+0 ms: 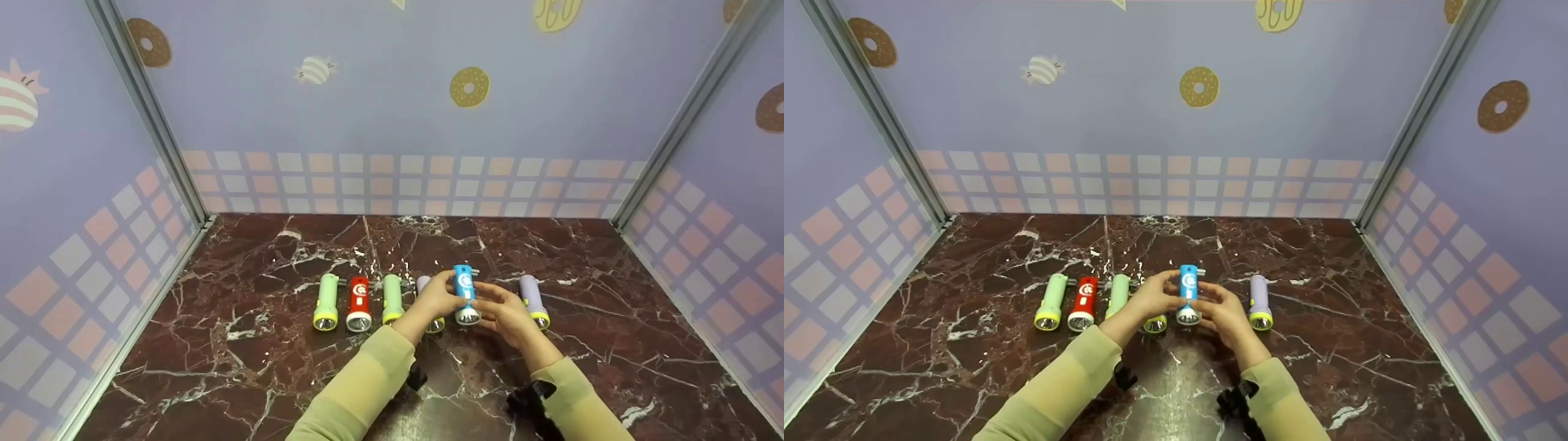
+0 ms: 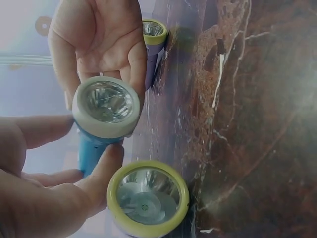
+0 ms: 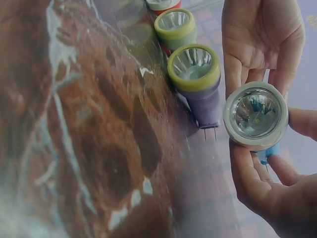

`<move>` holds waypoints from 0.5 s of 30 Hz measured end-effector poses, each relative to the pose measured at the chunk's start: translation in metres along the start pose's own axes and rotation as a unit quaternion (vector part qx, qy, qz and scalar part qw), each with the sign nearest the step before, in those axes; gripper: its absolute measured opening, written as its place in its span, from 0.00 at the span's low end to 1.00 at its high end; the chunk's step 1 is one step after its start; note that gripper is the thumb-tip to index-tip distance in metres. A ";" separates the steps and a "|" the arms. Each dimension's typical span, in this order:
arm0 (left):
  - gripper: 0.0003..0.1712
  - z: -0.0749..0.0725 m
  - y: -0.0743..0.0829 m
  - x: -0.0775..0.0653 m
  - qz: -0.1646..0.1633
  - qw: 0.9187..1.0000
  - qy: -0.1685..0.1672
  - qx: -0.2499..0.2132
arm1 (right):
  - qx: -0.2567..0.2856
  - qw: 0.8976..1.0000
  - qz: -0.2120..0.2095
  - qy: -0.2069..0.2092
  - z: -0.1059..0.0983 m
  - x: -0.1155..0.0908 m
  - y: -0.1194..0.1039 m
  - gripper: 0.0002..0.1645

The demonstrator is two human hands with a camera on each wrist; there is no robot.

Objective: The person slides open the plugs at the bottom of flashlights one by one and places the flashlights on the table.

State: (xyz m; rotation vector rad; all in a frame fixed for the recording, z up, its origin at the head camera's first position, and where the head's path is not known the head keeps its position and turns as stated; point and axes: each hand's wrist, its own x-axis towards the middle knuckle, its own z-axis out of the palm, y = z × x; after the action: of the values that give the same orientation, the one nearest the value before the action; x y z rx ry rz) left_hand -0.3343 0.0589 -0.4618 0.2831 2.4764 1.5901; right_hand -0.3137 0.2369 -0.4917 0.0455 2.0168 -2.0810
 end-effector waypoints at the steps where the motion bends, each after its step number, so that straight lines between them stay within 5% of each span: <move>1: 0.41 0.000 0.000 0.000 -0.001 1.000 -0.001 0.012 | 0.001 1.000 0.003 -0.003 0.000 0.000 0.000 0.40; 8: 0.36 0.001 0.006 0.001 -0.003 0.995 -0.011 0.101 | 0.002 1.000 0.012 -0.010 -0.004 0.004 0.004 0.40; 15: 0.15 0.002 0.008 0.005 -0.005 0.985 -0.020 0.171 | -0.026 1.000 0.013 -0.010 -0.002 0.007 0.008 0.39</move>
State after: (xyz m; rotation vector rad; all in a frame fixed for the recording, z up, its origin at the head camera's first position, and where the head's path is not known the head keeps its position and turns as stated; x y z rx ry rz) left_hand -0.3382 0.0655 -0.4556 0.3447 2.7045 1.1353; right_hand -0.3194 0.2380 -0.5010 0.0400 2.0452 -2.0053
